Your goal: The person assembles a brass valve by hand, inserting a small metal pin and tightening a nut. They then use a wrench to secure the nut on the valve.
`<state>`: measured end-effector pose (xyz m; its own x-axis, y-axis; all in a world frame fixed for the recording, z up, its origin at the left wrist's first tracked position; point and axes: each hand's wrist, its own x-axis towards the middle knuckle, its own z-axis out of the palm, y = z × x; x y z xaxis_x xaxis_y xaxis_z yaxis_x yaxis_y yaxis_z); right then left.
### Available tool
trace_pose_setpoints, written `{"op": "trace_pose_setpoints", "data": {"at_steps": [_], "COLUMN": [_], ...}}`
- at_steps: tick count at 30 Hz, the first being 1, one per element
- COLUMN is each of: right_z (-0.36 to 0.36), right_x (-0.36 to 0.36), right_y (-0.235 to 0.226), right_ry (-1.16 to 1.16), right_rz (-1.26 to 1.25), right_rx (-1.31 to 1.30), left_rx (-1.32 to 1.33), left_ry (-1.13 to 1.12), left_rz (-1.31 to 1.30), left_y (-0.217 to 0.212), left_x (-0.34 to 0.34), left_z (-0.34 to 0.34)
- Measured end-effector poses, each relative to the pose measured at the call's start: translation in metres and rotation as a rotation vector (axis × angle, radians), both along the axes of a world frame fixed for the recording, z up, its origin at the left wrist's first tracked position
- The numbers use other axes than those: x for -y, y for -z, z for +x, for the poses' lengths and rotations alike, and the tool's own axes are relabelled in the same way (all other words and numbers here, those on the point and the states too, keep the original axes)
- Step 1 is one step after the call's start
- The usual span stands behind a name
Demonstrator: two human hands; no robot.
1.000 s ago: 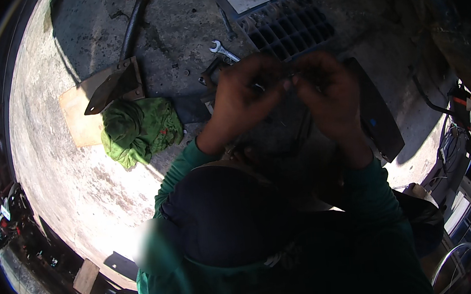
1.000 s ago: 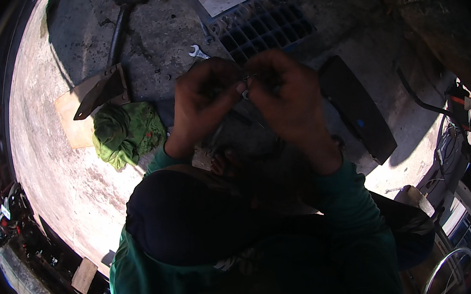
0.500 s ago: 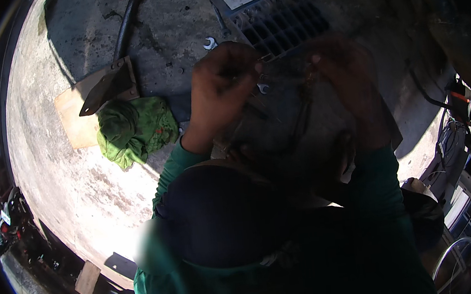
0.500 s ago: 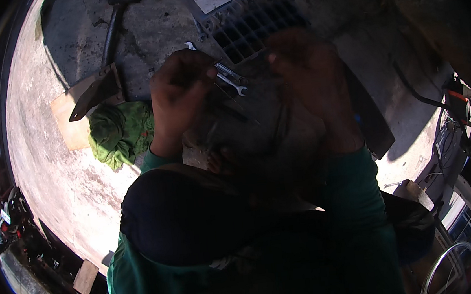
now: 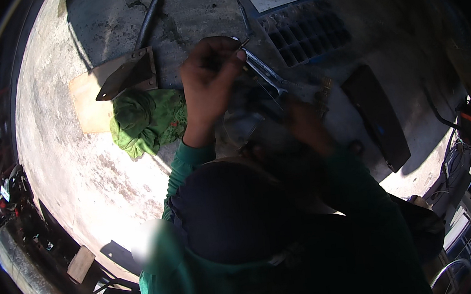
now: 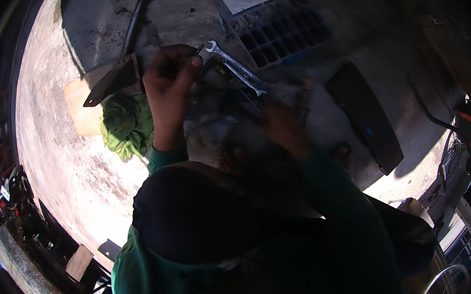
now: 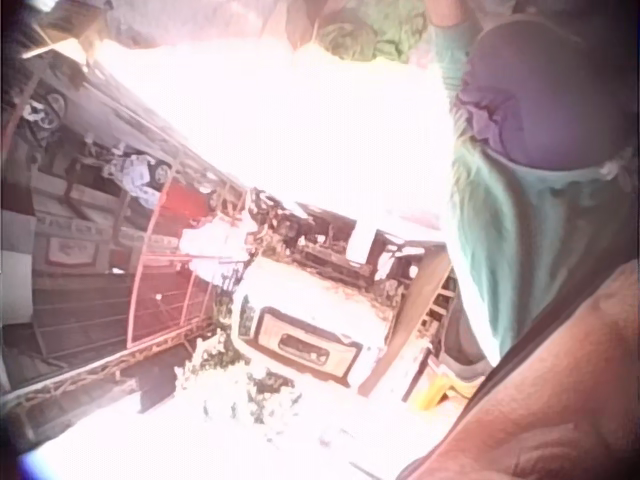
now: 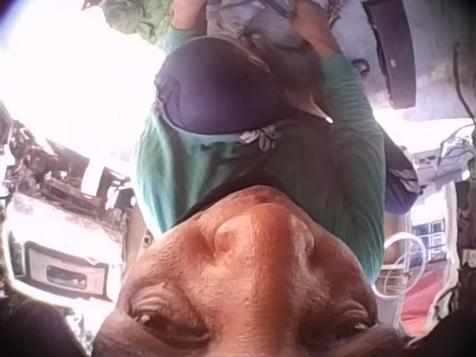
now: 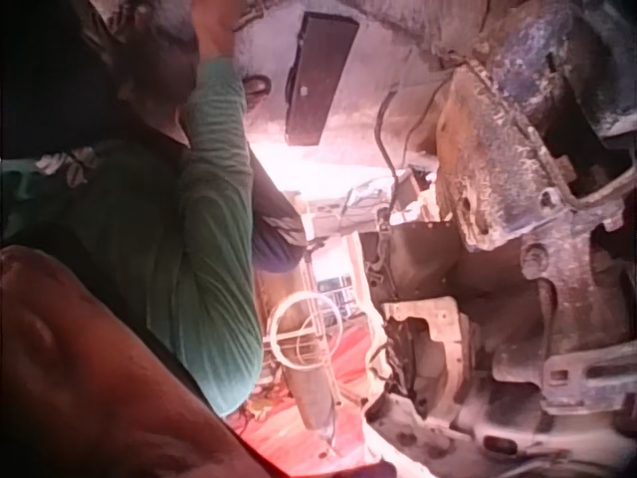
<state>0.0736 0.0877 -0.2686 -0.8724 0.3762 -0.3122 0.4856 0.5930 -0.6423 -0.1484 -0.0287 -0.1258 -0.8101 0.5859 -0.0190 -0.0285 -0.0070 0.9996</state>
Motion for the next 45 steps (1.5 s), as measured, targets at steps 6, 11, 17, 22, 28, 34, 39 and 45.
{"op": "trace_pose_setpoints", "data": {"at_steps": [6, 11, 17, 22, 28, 34, 39, 45], "right_z": [-0.028, -0.044, -0.063, -0.077, -0.079, -0.08, -0.081, -0.08], "right_x": [-0.032, -0.058, -0.046, -0.026, -0.026, -0.025, -0.026, -0.029], "right_y": [-0.134, -0.185, -0.202, -0.194, -0.193, -0.195, -0.194, -0.193], "right_ry": [0.489, 0.174, 0.081, 0.167, 0.095, 0.087, 0.102, 0.067], "right_rz": [-1.173, -0.954, -0.442, -0.475, -0.419, -0.396, -0.454, -0.419], "right_rx": [-0.081, -0.283, -0.522, -0.466, -0.459, -0.423, -0.414, -0.399], "left_rx": [0.078, 0.238, 0.459, 0.463, 0.439, 0.407, 0.385, 0.388], "left_ry": [-0.052, 0.022, 0.077, 0.091, 0.077, 0.059, 0.083, 0.072], "left_rz": [0.002, 0.122, 0.191, 0.241, 0.278, 0.251, 0.241, 0.236], "left_y": [-0.005, -0.004, -0.014, -0.016, -0.013, -0.011, -0.013, -0.012], "left_x": [0.003, -0.002, -0.006, -0.008, -0.006, -0.007, -0.006, -0.008], "left_z": [0.0, 0.0, 0.015, 0.021, 0.021, 0.021, 0.022, 0.022]}}
